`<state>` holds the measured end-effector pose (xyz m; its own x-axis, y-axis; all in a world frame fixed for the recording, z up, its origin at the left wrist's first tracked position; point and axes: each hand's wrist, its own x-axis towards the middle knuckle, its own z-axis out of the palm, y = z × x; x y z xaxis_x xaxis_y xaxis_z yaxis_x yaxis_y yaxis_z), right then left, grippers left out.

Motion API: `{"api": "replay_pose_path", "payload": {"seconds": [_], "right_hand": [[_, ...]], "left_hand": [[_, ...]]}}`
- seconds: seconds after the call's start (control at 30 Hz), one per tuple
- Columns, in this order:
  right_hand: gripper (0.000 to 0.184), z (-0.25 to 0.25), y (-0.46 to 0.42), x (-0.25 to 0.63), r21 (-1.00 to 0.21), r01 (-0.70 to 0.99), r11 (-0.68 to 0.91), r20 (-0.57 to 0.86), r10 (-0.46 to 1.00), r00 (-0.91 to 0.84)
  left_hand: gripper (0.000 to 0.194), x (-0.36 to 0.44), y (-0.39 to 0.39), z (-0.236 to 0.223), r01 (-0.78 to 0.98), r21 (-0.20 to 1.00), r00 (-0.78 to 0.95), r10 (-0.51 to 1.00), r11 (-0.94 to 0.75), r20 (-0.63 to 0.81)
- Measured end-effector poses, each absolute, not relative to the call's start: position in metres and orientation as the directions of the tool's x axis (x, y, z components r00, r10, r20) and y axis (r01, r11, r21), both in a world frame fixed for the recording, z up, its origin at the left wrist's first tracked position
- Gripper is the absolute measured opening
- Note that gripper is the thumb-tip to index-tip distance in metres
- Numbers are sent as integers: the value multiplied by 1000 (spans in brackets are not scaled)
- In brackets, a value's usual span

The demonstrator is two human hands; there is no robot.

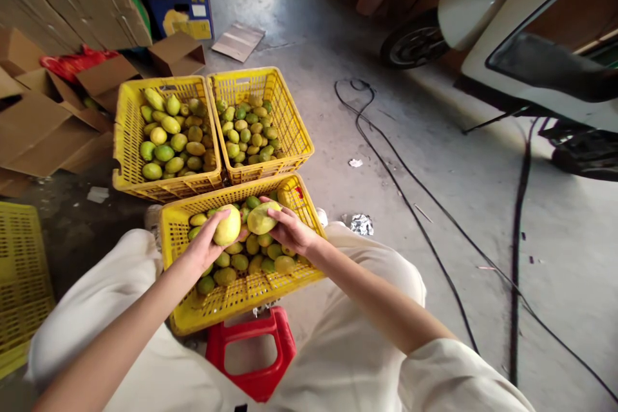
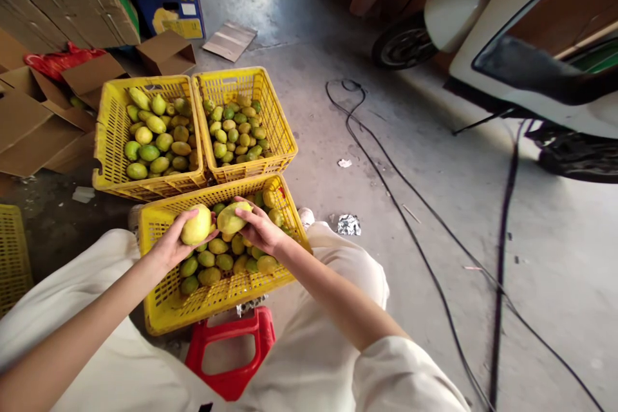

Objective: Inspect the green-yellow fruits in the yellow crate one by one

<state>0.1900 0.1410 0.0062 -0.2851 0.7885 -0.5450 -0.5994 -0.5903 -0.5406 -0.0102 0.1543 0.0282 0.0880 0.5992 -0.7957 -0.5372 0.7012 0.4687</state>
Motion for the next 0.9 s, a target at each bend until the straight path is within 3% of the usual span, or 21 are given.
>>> {"api": "replay_pose_path", "payload": {"seconds": [0.13, 0.33, 0.57, 0.7, 0.8, 0.9], "right_hand": [[49, 1, 139, 188, -521, -590, -617, -538, 774, -335], [29, 0, 141, 189, -397, -595, -699, -649, 672, -357], [19, 1, 146, 190, -339, -626, -702, -659, 652, -375], [24, 1, 146, 188, -357, -660, -661, -587, 708, -392], [20, 3, 144, 188, -412, -636, -653, -581, 726, -369], [23, 3, 143, 189, -451, -636, -626, -587, 745, -317]], "left_hand": [[11, -9, 154, 27, -492, 478, 32, 564, 728, -825], [31, -5, 155, 38, -466, 386, 190, 516, 796, -836], [29, -4, 158, 41, -456, 387, 220, 523, 801, -824], [23, -3, 158, 40, -470, 384, 181, 513, 795, -839], [9, -5, 156, 37, -489, 431, 141, 556, 759, -819], [12, -6, 154, 35, -509, 475, 145, 616, 718, -775]]}}
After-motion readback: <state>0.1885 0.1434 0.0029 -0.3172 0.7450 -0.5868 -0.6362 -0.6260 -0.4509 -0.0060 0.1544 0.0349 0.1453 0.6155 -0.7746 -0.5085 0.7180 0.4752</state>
